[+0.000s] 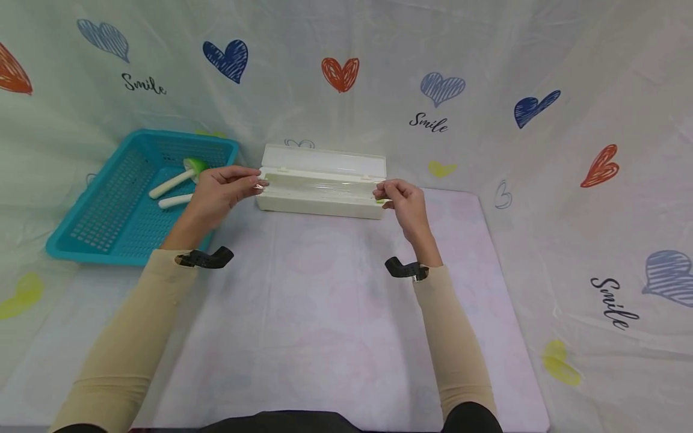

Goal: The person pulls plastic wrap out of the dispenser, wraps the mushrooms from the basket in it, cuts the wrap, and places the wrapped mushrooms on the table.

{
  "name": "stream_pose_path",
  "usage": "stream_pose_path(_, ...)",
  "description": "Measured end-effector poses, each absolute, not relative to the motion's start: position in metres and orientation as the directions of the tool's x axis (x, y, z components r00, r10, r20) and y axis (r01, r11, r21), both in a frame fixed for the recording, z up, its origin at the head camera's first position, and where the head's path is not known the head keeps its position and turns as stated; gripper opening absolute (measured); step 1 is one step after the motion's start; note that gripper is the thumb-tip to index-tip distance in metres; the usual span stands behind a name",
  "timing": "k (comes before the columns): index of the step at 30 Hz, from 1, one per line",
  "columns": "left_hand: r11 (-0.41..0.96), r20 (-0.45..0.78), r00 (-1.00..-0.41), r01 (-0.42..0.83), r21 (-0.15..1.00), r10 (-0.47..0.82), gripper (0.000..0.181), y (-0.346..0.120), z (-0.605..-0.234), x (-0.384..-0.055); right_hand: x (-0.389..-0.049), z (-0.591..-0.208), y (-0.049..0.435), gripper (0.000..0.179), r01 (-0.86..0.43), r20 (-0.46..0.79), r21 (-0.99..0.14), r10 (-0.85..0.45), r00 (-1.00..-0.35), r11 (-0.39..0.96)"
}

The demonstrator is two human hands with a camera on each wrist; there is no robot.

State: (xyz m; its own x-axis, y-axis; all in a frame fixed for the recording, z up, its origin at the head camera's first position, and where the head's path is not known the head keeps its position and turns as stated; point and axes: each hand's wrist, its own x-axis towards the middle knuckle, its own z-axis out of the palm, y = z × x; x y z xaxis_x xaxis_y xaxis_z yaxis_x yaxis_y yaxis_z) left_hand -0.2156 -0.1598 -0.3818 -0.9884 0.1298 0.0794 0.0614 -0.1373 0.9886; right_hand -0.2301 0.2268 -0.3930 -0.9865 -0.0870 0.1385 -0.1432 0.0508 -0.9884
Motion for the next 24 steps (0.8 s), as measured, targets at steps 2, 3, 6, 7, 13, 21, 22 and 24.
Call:
stream_pose_path(2,-0.153,0.106,-0.985,0.086,0.985,0.132,0.021,-0.161,-0.378,-0.215,-0.229,-0.389,0.226,0.028,-0.15,0.148,-0.988,-0.079,-0.986,0.028)
stream_pose_path(3,-0.155,0.122,-0.983,0.101,0.983,0.135,0.022,-0.162,-0.376,-0.215,-0.229,-0.387,0.226,0.027,-0.155,0.153,-0.988,-0.076,-0.985,0.022)
stream_pose_path(6,-0.178,0.153,-0.978,0.127,0.976,0.141,0.021,-0.164,-0.371,-0.214,-0.227,-0.38,0.225,0.023,-0.173,0.172,-0.985,-0.075,-0.982,0.004)
stream_pose_path(7,-0.188,0.16,-0.976,0.132,0.973,0.144,0.02,-0.165,-0.37,-0.213,-0.227,-0.379,0.225,0.024,-0.179,0.179,-0.984,-0.076,-0.981,-0.002)
stream_pose_path(13,-0.215,0.181,-0.975,0.15,0.965,0.131,0.016,-0.168,-0.362,-0.209,-0.222,-0.371,0.224,0.026,-0.226,0.226,-0.974,-0.082,-0.971,-0.011)
stream_pose_path(21,-0.218,0.232,-0.962,0.197,0.956,0.147,0.013,-0.171,-0.359,-0.202,-0.216,-0.367,0.224,0.023,-0.255,0.256,-0.967,-0.088,-0.963,-0.021)
stream_pose_path(22,-0.221,0.242,-0.958,0.206,0.953,0.152,0.013,-0.171,-0.358,-0.2,-0.215,-0.366,0.223,0.023,-0.259,0.26,-0.966,-0.086,-0.962,-0.024)
stream_pose_path(24,-0.225,0.268,-0.95,0.229,0.947,0.159,0.014,-0.171,-0.356,-0.198,-0.212,-0.365,0.223,0.021,-0.267,0.268,-0.963,-0.083,-0.96,-0.024)
